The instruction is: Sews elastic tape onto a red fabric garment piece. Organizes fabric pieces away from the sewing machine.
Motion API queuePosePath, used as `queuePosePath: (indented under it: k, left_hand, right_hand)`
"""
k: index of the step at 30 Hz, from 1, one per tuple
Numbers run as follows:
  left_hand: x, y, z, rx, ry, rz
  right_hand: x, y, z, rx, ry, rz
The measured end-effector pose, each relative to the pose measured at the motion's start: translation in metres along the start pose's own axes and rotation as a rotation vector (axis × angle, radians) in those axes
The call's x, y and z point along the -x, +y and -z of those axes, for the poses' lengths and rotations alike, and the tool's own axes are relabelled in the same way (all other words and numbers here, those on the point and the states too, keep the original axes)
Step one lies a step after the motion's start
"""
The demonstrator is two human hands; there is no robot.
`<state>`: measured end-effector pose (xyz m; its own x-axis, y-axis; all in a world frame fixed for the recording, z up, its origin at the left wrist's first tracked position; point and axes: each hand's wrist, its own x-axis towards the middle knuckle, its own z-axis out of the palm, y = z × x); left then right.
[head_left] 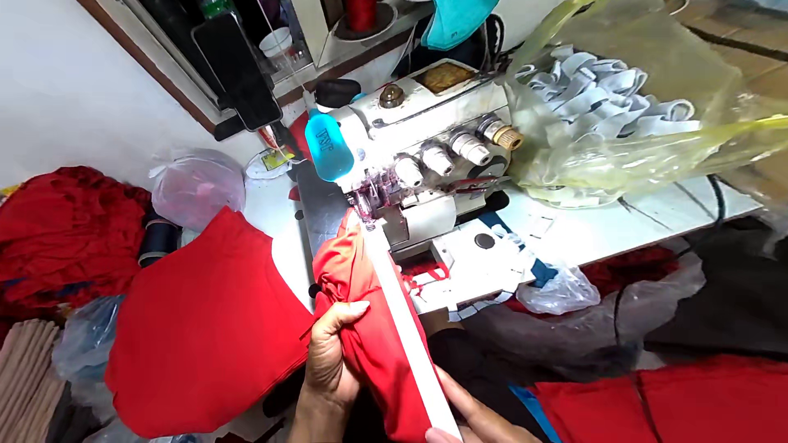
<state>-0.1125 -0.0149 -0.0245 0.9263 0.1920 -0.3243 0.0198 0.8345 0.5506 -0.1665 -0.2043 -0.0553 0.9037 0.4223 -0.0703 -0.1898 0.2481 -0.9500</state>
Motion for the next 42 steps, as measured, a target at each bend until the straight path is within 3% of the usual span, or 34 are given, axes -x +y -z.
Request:
queuePosePath:
  k: [10, 18, 30, 33, 36, 39, 42]
  left_hand:
    - [-0.002, 0.010, -0.001, -0.048, 0.081, -0.092]
    - [-0.003, 0.021, -0.007, -0.093, 0.205, -0.251]
    - [0.008, 0.023, -0.003, -0.322, 0.266, -0.507]
    - [0.012, 0.036, 0.003, -0.560, 0.276, -0.579]
    - [0.012, 0.072, 0.003, -1.017, 0.310, -0.649]
    - [-0.004, 0.105, 0.005, -1.359, 0.419, -0.852]
    - [-0.005, 0.093, 0.010, -1.640, 0.390, -1.025]
  right_hand:
    - [-0.059, -0.003, -0.008, -0.163, 0.073, -0.086]
    - [-0.115, 0.008, -0.019, -0.279, 0.186, -0.004]
    - [-0.155, 0.003, -0.024, -0.088, 0.297, -0.085]
    - [-0.156, 0.006, -0.025, -0.052, 0.314, -0.071]
    - [-0.157, 0.007, -0.025, -0.032, 0.333, -0.058]
    - [-0.156, 0.007, -0.025, -0.019, 0.335, -0.060]
    - [-0.155, 0.002, -0.023, -0.019, 0.315, -0.073]
